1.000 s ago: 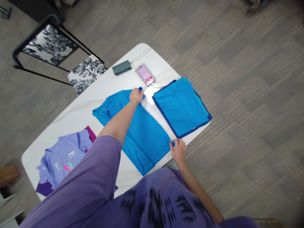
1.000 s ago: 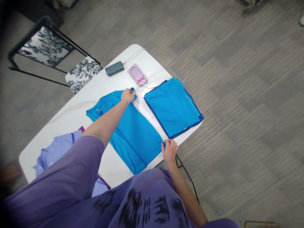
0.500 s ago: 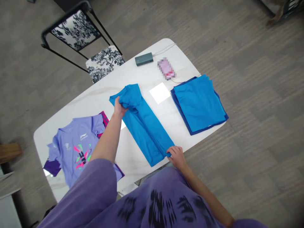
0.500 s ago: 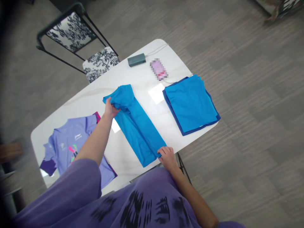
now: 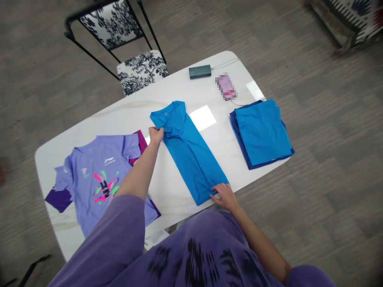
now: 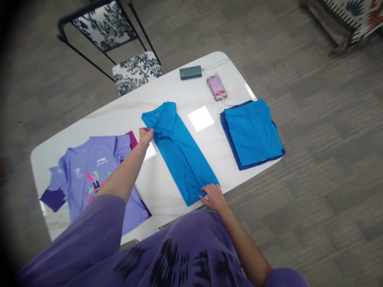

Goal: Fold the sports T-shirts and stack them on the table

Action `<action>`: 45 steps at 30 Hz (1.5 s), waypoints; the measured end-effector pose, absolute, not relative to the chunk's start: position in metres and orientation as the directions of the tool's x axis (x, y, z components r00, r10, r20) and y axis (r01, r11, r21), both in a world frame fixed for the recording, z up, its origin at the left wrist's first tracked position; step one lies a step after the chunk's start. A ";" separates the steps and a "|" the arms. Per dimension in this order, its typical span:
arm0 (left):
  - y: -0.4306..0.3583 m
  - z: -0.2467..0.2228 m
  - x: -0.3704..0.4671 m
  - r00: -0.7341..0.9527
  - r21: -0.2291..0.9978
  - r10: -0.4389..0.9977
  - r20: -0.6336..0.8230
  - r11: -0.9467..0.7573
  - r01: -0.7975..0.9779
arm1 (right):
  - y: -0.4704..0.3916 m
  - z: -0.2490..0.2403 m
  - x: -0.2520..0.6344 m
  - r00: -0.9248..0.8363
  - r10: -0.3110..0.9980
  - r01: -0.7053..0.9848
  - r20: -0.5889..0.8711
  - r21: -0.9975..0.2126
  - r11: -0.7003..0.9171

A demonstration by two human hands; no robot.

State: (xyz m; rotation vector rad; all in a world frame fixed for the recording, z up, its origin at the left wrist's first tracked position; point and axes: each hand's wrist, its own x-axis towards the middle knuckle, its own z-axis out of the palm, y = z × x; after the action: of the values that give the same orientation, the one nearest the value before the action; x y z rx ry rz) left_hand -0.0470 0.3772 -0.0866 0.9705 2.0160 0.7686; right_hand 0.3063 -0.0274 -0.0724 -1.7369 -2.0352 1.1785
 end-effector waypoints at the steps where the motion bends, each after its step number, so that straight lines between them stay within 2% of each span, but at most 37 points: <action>1: 0.375 -0.084 -0.047 -0.411 0.734 0.860 -0.303 0.485 0.475 | -0.019 -0.072 0.304 -0.280 0.910 0.726 -0.306 -0.688 -0.008; 3: 0.370 -0.080 -0.044 -0.271 0.620 0.947 -0.175 0.320 0.716 | 0.004 -0.075 0.297 -0.246 0.931 0.741 -0.271 -0.671 0.001; 5: 0.366 -0.079 -0.037 -0.027 0.500 0.991 -0.130 0.089 0.861 | 0.036 -0.083 0.288 -0.206 0.950 0.773 -0.234 -0.635 0.011; 8: 0.364 -0.079 -0.029 0.182 0.432 0.971 -0.156 -0.099 0.896 | 0.082 -0.100 0.275 -0.211 0.955 0.814 -0.210 -0.578 0.053; 13: 0.352 -0.079 -0.036 0.257 0.361 0.949 -0.182 -0.179 0.915 | 0.111 -0.129 0.262 -0.218 0.944 0.858 -0.249 -0.509 0.064; 18: 0.317 -0.079 -0.053 0.399 0.384 0.897 -0.190 -0.306 0.871 | 0.105 -0.145 0.260 -0.202 0.948 0.853 -0.245 -0.520 0.048; 20: 0.316 -0.081 -0.058 0.363 0.394 0.911 -0.198 -0.265 0.880 | 0.105 -0.149 0.260 -0.218 0.950 0.875 -0.224 -0.475 0.089; 24: 0.355 -0.090 -0.067 -0.071 0.368 0.990 -0.119 0.111 0.923 | 0.107 -0.156 0.258 -0.240 0.954 0.911 -0.178 -0.381 0.158; 26: 0.381 -0.093 -0.070 -0.179 0.324 0.973 -0.146 0.218 0.920 | 0.108 -0.158 0.257 -0.238 0.956 0.917 -0.171 -0.364 0.163; 32: 0.410 -0.093 -0.082 0.057 0.253 0.964 -0.261 0.011 0.967 | 0.109 -0.160 0.257 -0.243 0.948 0.925 -0.205 -0.343 0.163; 39: 0.436 -0.102 -0.108 -0.101 0.265 0.918 -0.383 0.213 0.940 | 0.110 -0.158 0.258 -0.263 0.930 0.916 -0.256 -0.368 0.158; 42: 0.443 -0.100 -0.097 -0.090 0.231 0.953 -0.289 0.161 0.960 | 0.111 -0.157 0.258 -0.272 0.922 0.918 -0.275 -0.363 0.162; 45: 0.457 -0.094 -0.062 0.008 0.321 0.989 -0.148 0.041 0.946 | 0.112 -0.158 0.258 -0.276 0.921 0.919 -0.276 -0.356 0.168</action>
State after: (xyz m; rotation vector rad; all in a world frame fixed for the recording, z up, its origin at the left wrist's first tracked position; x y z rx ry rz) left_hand -0.0621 0.4569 -0.0941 1.9618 1.9952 0.1804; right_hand 0.2581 0.1115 -0.1578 -1.8885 -2.3985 0.7269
